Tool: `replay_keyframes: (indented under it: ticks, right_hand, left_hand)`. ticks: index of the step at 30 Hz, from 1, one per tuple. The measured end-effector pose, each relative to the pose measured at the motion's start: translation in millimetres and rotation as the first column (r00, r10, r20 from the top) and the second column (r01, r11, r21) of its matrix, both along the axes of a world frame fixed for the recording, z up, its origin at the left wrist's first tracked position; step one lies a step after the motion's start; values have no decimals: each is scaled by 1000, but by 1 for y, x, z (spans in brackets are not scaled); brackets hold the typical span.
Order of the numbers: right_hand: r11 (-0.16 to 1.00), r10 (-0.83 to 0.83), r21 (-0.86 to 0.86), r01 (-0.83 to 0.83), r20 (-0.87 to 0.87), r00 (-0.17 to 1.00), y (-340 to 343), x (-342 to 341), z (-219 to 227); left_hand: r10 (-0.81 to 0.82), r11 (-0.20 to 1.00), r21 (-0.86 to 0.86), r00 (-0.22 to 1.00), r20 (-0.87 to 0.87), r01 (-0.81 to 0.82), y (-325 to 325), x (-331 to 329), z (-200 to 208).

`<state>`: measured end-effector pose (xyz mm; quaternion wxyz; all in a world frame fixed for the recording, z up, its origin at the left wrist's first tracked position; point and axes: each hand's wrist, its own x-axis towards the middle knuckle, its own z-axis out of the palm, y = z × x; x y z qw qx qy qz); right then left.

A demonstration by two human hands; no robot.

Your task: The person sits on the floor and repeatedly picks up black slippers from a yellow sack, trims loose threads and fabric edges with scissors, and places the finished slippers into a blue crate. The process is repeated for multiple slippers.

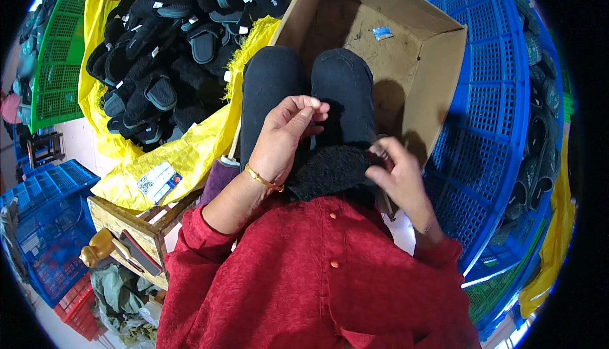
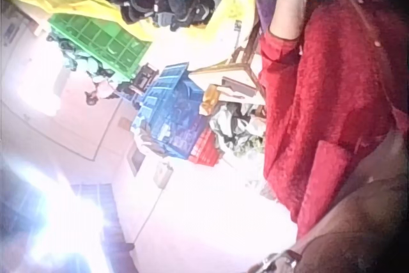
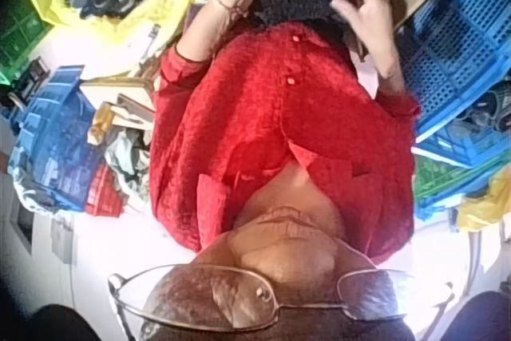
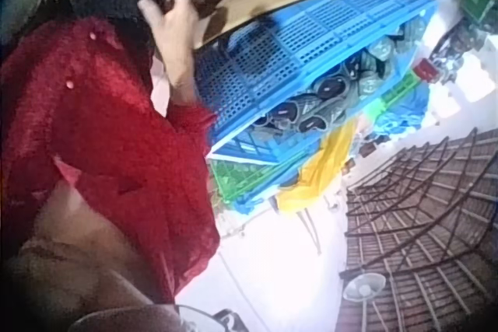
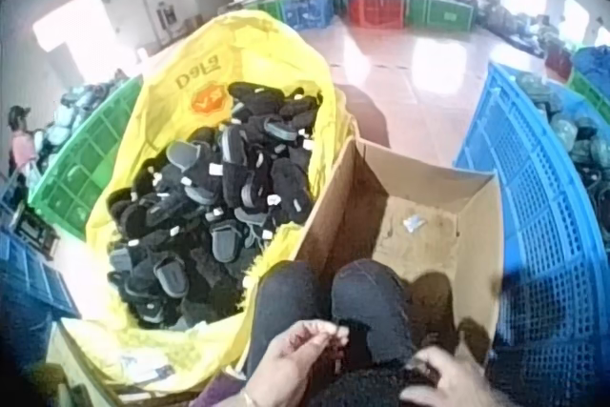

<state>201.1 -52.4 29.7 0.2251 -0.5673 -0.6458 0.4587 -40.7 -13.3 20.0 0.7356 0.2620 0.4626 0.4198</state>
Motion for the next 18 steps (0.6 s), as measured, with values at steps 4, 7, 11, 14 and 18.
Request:
replay_keyframes:
  ticks: [4, 7, 11, 14, 18]
  right_hand:
    - [929, -293, -331, 164, -392, 872, -27, -24, -18]
    - [910, -401, -299, 286, -469, 787, -20, -42, -15]
    - [812, -573, -418, 408, -432, 697, 6, -64, 11]
    - [909, -416, -304, 284, -634, 652, 23, -68, 22]
    - [971, -236, -133, 197, -626, 743, 35, -78, 32]
  left_hand:
    - [-238, 847, 363, 887, -396, 389, 7, -8, 12]
    - [-183, 492, 282, 415, -891, 824, -2, -13, 29]
    - [-347, 811, 266, 794, -500, 521, 5, -21, 10]
    - [-343, 911, 132, 897, -278, 390, 11, -34, -6]
    - [-171, 985, -6, 985, -23, 170, 8, -32, 3]
